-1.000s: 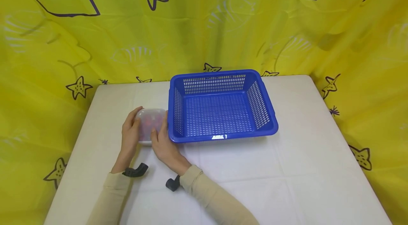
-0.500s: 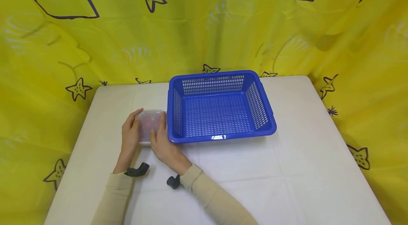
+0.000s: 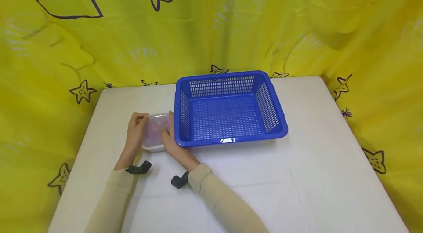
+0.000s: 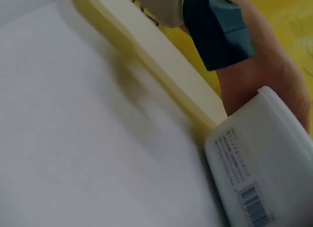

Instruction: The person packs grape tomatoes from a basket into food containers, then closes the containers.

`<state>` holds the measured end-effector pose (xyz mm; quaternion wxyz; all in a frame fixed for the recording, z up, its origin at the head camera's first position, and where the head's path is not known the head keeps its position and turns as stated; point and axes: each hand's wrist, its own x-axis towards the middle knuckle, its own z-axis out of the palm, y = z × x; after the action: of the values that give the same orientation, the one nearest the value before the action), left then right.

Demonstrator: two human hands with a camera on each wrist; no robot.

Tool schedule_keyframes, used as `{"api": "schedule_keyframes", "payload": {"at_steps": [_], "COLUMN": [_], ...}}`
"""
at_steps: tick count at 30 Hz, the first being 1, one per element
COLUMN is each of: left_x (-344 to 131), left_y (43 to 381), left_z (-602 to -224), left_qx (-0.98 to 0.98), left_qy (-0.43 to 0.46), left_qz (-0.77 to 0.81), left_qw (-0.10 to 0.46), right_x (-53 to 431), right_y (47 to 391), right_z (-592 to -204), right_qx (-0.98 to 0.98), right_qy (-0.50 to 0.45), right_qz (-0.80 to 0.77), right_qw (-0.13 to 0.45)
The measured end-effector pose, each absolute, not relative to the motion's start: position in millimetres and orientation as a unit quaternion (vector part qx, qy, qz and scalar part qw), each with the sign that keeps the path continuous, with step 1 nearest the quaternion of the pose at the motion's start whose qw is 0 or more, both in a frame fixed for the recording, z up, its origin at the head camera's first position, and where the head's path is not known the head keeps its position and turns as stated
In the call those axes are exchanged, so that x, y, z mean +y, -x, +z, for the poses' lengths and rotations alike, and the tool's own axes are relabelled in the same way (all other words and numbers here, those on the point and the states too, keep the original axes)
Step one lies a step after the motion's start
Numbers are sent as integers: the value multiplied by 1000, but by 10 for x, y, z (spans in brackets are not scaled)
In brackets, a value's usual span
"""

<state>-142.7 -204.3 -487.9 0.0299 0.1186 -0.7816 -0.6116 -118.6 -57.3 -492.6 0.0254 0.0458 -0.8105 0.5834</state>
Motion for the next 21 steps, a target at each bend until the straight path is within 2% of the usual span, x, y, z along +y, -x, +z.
{"api": "schedule_keyframes", "payload": {"at_steps": [4, 13, 16, 21], "left_x": [-2063, -2140, -2145, -2142], "left_y": [1489, 1551, 1547, 1581], "left_z": [-4900, -4960, -4946, -4973], "left_qx": [-781, -767, -755, -752], "left_qy": [-129, -154, -162, -150], "left_qz": [-611, -622, -634, -642], "left_qw": [8, -23, -31, -10], "right_x": [-593, -667, -682, -671], "right_y": [1239, 1267, 1257, 1303], "right_z": [-4955, -5047, -5042, -5010], "right_qx": [-785, -787, -798, -817], "right_qy": [-32, -88, -82, -68], "right_qz": [616, 602, 587, 564], "right_qw": [58, 107, 109, 99]}}
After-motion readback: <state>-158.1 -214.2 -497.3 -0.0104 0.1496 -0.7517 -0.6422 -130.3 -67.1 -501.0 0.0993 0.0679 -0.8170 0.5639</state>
